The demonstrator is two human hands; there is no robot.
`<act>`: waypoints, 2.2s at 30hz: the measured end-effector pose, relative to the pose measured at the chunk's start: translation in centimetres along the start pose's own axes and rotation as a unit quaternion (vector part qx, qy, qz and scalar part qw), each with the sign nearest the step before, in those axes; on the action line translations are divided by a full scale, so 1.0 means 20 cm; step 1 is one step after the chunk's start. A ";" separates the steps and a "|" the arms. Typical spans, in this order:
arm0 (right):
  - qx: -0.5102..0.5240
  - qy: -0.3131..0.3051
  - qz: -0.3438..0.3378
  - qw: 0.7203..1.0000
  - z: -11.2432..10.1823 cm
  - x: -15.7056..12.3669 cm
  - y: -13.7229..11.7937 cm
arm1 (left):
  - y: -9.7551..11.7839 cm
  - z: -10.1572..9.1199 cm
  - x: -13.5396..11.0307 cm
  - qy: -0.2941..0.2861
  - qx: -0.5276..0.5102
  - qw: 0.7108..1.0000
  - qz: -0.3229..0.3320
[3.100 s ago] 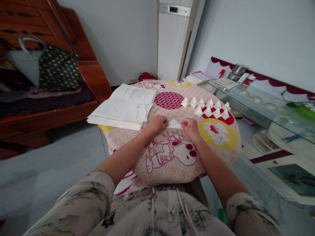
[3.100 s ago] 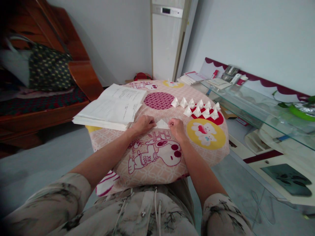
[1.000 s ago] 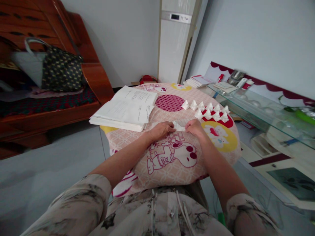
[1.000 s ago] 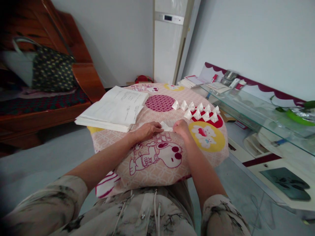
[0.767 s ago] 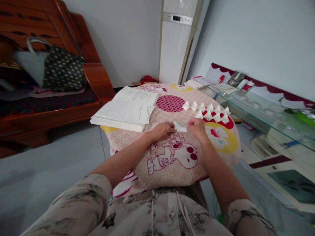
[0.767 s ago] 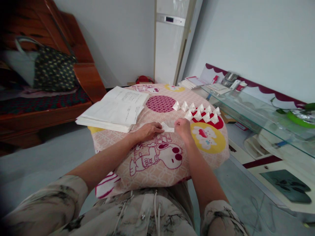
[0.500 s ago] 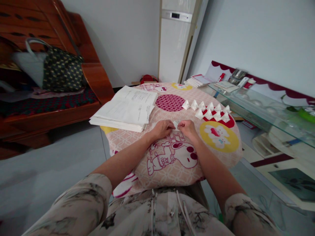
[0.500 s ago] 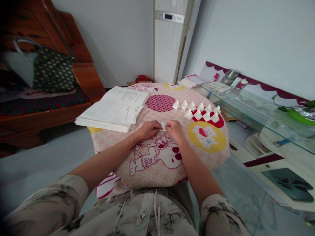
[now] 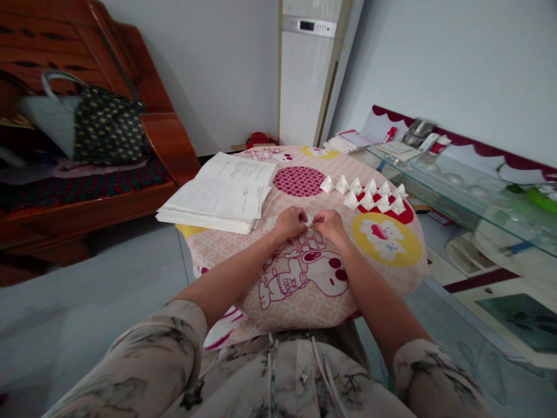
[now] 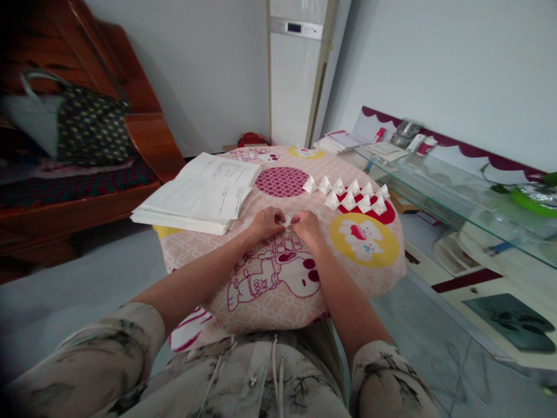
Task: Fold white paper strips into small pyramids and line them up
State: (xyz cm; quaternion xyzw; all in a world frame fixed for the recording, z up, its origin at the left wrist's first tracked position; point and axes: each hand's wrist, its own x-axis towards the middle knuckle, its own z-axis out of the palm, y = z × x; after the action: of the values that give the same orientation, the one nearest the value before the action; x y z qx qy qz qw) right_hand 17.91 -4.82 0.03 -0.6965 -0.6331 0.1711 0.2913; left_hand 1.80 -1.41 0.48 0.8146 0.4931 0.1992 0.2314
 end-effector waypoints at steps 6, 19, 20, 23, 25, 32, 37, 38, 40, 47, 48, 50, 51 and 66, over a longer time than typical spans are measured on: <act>0.008 -0.001 0.016 1.000 0.00 0.00 -0.01 | -0.04 -0.01 0.02 -0.008 -0.074 0.997 -0.017; 0.046 0.012 0.006 0.999 0.01 0.00 0.01 | -0.19 -0.06 0.01 0.002 -0.149 0.989 0.009; 0.048 0.010 0.007 0.999 0.01 0.00 0.01 | -0.21 -0.05 0.02 0.002 -0.155 0.988 0.014; 0.051 0.009 0.018 0.998 0.01 0.00 0.01 | -0.26 -0.05 0.02 -0.004 -0.159 0.987 0.024; 0.054 0.007 0.026 0.998 0.01 -0.01 0.01 | -0.29 -0.05 0.03 -0.012 -0.165 0.986 0.022; 0.075 0.029 0.022 0.996 -0.03 -0.01 0.01 | -0.29 -0.12 0.09 0.053 -0.175 0.983 0.015; 0.042 -0.030 -0.052 0.997 -0.05 0.05 -0.03 | -0.19 -0.15 0.19 0.126 -0.143 0.981 0.031; 0.040 -0.050 -0.051 0.997 -0.04 0.07 -0.04 | -0.18 -0.16 0.21 0.130 -0.141 0.981 0.035; 0.059 -0.084 -0.028 0.994 -0.03 0.10 -0.05 | -0.15 -0.17 0.23 0.142 -0.144 0.979 0.037; 0.267 -0.210 0.066 0.938 -0.06 0.23 -0.02 | -0.15 -0.20 0.29 0.199 -0.184 0.962 0.025; 0.297 -0.202 0.069 0.931 -0.07 0.25 -0.02 | -0.16 -0.19 0.30 0.222 -0.192 0.956 0.017; 0.358 -0.161 0.079 0.916 -0.07 0.28 -0.01 | -0.18 -0.18 0.31 0.267 -0.211 0.940 -0.004; 0.389 -0.132 0.085 0.908 -0.06 0.30 -0.01 | -0.19 -0.17 0.32 0.282 -0.224 0.933 -0.015; 0.403 0.085 0.038 0.910 0.14 0.43 -0.01 | -0.26 -0.03 0.31 0.215 -0.441 0.871 -0.008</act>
State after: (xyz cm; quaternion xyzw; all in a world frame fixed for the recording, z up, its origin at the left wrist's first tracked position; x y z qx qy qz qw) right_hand 17.24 4.09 -0.92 -0.5551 -0.4564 0.3623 0.5936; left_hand 0.59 6.40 -1.42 0.5613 0.3977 0.5643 0.4564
